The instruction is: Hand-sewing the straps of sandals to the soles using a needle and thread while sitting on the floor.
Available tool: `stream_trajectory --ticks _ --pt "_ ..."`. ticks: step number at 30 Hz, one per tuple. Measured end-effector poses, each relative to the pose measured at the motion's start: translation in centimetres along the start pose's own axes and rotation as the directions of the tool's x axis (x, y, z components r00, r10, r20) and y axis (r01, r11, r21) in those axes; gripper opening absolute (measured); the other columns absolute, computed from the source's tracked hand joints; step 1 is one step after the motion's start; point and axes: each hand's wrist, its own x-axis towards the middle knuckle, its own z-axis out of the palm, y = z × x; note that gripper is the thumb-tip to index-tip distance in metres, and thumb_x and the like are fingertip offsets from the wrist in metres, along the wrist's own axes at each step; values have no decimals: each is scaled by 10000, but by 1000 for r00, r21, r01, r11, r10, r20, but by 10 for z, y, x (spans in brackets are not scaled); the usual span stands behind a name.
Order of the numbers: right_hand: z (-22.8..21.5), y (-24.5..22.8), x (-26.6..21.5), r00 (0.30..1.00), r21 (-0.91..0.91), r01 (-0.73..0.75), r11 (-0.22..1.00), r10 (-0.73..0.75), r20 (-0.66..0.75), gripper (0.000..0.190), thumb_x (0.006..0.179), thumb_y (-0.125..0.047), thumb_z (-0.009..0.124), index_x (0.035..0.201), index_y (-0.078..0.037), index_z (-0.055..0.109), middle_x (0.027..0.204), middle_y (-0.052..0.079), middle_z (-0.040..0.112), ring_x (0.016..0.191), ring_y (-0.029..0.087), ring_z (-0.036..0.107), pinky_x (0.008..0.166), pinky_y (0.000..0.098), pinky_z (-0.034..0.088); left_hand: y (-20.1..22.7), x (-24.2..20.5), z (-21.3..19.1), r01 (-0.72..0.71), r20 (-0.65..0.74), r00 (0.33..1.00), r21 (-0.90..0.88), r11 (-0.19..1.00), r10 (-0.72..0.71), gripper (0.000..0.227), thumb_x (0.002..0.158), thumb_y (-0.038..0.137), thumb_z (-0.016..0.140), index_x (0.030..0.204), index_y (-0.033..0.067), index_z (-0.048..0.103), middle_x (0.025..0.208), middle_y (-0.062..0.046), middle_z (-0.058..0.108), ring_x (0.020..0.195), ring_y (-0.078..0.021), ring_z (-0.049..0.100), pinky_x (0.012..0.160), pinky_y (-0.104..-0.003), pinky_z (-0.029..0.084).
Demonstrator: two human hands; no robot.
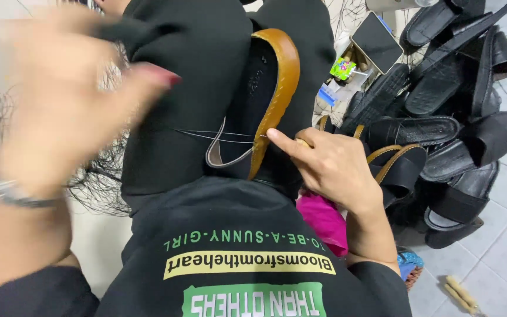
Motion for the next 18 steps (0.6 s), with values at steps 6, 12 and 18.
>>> stream_trajectory --ticks 6,12,18 --pt "-16 -23 4 995 -183 -72 980 82 48 522 824 -115 674 1341 -187 680 780 44 548 549 207 546 447 351 413 88 71 40 -485 51 873 -14 875 485 279 856 473 814 754 235 710 882 38 596 929 -214 517 919 -437 370" --pt "-15 -49 -1 956 -391 -199 899 266 123 638 798 -169 667 1433 -151 607 782 71 552 441 216 543 371 339 417 100 87 65 -515 -50 857 -50 856 513 227 769 492 778 706 278 734 761 67 631 849 -190 538 892 -416 386" --pt "-5 -33 1 979 -181 -184 966 196 49 553 810 -62 673 1358 -135 672 789 52 592 489 250 520 452 372 442 96 85 68 -515 -129 854 -66 855 505 190 764 437 764 683 269 730 736 67 632 807 -180 528 868 -394 381"
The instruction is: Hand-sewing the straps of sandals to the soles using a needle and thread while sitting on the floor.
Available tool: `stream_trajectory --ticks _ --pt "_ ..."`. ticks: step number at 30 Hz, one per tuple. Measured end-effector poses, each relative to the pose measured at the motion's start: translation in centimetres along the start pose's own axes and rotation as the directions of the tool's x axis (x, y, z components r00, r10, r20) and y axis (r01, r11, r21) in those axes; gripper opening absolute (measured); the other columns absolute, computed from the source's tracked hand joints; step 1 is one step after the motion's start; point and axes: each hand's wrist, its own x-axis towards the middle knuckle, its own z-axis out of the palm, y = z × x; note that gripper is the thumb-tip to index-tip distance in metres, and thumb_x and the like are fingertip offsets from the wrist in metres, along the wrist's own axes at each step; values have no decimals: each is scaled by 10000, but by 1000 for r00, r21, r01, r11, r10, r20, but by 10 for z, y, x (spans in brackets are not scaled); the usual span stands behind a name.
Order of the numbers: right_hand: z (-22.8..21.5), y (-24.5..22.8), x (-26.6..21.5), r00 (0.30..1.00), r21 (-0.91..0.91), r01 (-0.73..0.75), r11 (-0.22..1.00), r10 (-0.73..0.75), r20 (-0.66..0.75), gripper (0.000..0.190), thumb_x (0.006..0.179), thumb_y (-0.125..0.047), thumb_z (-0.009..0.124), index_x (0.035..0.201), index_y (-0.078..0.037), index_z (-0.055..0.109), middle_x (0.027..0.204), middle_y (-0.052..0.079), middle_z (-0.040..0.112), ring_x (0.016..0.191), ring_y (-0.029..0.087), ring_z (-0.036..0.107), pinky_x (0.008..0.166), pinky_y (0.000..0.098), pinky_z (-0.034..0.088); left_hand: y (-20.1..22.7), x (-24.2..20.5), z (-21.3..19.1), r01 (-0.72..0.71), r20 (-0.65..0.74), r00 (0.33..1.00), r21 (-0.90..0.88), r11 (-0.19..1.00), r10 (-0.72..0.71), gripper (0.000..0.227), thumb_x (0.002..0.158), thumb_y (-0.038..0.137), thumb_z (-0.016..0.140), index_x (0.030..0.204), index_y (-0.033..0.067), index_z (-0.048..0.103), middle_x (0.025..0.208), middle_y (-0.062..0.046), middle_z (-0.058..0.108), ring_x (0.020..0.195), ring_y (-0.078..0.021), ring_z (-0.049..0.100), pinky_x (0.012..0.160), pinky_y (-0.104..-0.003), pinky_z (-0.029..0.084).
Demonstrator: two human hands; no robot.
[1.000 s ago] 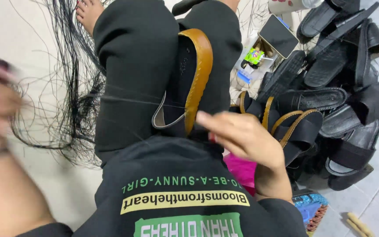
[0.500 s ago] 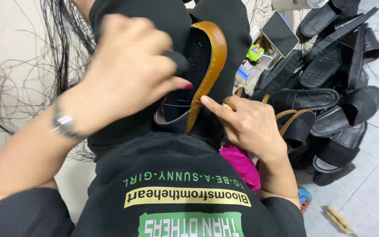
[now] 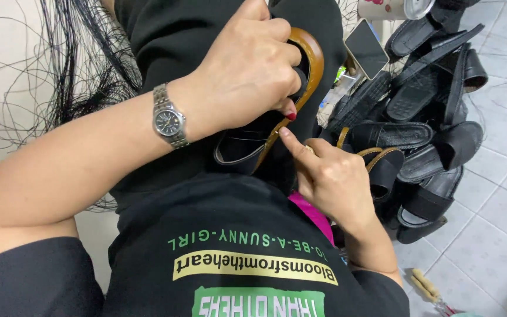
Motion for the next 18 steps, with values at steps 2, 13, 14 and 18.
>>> stream_trajectory --ticks 2,13,14,18 --pt "4 6 1 999 112 27 993 -24 -30 543 811 -10 673 1342 -120 677 811 53 604 517 254 519 480 374 433 0 1 0 0 -7 1000 10 1000 1 190 764 440 764 692 265 743 738 69 636 805 -176 539 873 -388 385" --pt "23 7 7 965 221 167 961 -114 -236 490 762 51 706 1247 -12 673 1059 107 703 677 252 643 560 351 493 -7 4 -15 -51 123 991 -1 999 51 268 795 456 793 665 253 676 785 71 600 850 -170 559 887 -379 439" --pt "19 4 9 966 232 148 962 -89 -244 490 762 51 706 1247 -12 673 1059 107 703 677 252 643 560 351 493 -6 1 -18 -71 136 988 -13 997 72 268 795 456 793 665 253 676 785 71 600 850 -170 559 887 -379 439" --pt "-2 29 17 986 552 104 827 -11 -168 371 847 -40 713 1209 27 671 1074 134 731 675 242 689 584 317 532 -2 7 -29 -50 271 961 -18 999 53 388 849 489 806 658 195 641 824 30 569 876 -219 534 913 -422 412"
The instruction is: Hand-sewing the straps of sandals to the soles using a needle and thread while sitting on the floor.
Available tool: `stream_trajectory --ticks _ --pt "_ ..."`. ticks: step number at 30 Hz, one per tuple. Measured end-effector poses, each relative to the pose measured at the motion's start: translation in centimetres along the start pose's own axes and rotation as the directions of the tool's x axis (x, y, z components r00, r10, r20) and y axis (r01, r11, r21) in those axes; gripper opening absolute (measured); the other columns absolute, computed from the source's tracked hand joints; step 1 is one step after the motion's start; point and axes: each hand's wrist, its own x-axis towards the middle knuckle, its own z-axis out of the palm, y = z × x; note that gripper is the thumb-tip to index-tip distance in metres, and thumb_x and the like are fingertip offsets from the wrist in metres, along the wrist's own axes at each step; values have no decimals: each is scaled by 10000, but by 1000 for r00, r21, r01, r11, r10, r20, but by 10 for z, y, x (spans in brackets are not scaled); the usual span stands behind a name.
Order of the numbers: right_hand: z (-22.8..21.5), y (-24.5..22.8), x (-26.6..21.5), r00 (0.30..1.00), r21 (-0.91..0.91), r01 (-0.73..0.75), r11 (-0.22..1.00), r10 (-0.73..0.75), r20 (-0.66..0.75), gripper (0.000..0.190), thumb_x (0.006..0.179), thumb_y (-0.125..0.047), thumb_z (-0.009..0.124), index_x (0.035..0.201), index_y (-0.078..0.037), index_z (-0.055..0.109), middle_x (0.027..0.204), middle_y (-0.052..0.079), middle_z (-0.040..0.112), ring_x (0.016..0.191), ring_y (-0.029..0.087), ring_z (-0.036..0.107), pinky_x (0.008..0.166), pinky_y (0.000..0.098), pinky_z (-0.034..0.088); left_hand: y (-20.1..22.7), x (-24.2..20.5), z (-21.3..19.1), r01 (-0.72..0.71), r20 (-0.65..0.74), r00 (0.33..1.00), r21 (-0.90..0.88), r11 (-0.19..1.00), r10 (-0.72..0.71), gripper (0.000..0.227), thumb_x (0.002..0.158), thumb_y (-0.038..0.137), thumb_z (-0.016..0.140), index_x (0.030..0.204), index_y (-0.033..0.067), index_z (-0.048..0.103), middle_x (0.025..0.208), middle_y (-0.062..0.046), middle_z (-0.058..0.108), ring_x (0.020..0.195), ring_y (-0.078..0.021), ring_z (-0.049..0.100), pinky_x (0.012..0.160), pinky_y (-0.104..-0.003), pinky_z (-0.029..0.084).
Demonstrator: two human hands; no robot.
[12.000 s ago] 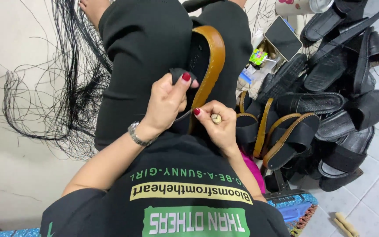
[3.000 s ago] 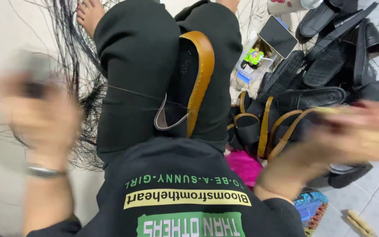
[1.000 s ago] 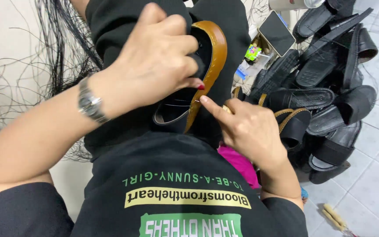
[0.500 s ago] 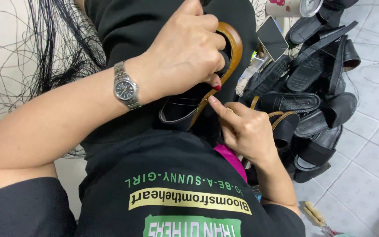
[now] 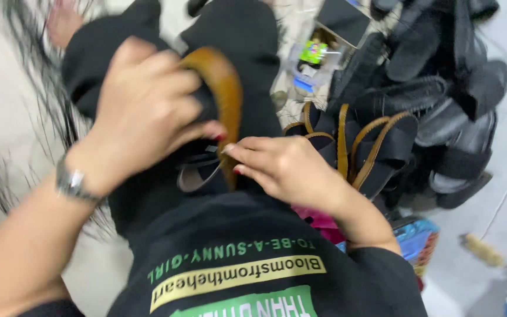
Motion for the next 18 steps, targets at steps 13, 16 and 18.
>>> stream_trajectory --ticks 13,16,18 --pt "85 478 -8 451 -295 -892 342 706 -546 1113 643 -25 808 1570 -195 217 1494 212 320 1315 397 442 1014 479 417 -5 -22 16 317 -60 940 -201 927 -335 381 750 200 863 713 70 506 841 -91 661 798 -320 576 903 -523 413" --pt "59 481 -5 623 -441 -781 441 593 -510 1177 395 -83 973 1452 -163 461 1436 206 383 1215 389 436 957 479 395 -9 -22 15 365 -46 923 -210 907 -382 336 717 156 847 627 77 534 772 -90 658 749 -302 576 888 -501 405" --pt "60 488 -9 680 -513 -732 447 525 -512 1054 442 -71 943 1401 -121 507 1378 200 433 1166 382 446 940 468 388 -11 -18 13 375 -22 921 -214 902 -389 339 704 144 842 601 79 526 746 -93 651 731 -300 577 860 -493 416"
